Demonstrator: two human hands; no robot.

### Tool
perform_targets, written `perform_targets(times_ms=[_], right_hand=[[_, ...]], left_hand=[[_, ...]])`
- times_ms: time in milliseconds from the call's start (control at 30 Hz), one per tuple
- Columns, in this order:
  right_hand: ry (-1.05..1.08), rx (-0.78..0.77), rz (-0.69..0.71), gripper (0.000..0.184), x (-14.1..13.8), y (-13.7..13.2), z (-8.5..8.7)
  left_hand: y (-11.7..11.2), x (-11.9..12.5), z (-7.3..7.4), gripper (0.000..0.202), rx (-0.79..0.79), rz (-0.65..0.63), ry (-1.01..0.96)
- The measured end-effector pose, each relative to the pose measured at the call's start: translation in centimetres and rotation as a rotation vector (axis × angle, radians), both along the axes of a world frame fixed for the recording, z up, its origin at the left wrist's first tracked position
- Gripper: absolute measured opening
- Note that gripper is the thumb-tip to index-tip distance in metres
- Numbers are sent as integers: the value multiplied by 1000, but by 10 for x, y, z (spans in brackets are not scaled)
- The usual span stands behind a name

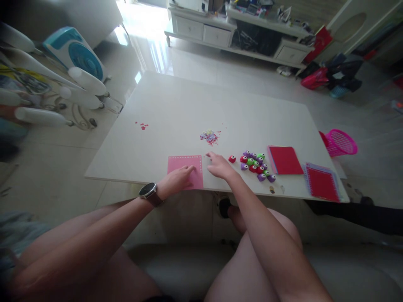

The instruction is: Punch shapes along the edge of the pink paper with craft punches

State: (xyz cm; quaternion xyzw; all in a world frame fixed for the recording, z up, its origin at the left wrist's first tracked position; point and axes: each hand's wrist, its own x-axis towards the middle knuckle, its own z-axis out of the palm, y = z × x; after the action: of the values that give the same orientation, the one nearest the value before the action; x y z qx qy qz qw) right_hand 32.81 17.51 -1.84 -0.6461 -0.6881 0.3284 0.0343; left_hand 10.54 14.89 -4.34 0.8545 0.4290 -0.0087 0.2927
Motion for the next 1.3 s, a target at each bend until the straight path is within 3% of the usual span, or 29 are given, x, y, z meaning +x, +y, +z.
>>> perform_targets(times_ms=[100,233,433,533,667,933,1033,1133,1200,1300], right_hand=[[-59,107,-91,61,4,2,-6],[-71,69,-73,49,3,1,-7],[-382,112,49,31,14,1,16],[-513,16,30,32,30,2,25],[-532,-105,27,27,43,-1,21],[-508,-131,74,29,32,-4,11],[-460,-75,63,28,24,-3,15],[-257,38,58,26,13,-2,17],[-52,95,61,26,3,-3,18],[153,177,86,22,-14,-7,18]], left_hand=[[0,0,-2,45,4,-6,-3],[0,0,-1,46,14,-13,-14],[-1,0,-2,41,27,-5,3],[-1,-1,-5,43,34,-12,-6],[0,-1,-8,43,33,-18,-13],[-1,1,-10,44,33,-36,-38],[-2,3,-12,45,42,-33,-97],[1,7,-11,47,13,22,-220],[6,11,-8,45,-61,148,-342],[16,16,-1,41,-341,419,-564]])
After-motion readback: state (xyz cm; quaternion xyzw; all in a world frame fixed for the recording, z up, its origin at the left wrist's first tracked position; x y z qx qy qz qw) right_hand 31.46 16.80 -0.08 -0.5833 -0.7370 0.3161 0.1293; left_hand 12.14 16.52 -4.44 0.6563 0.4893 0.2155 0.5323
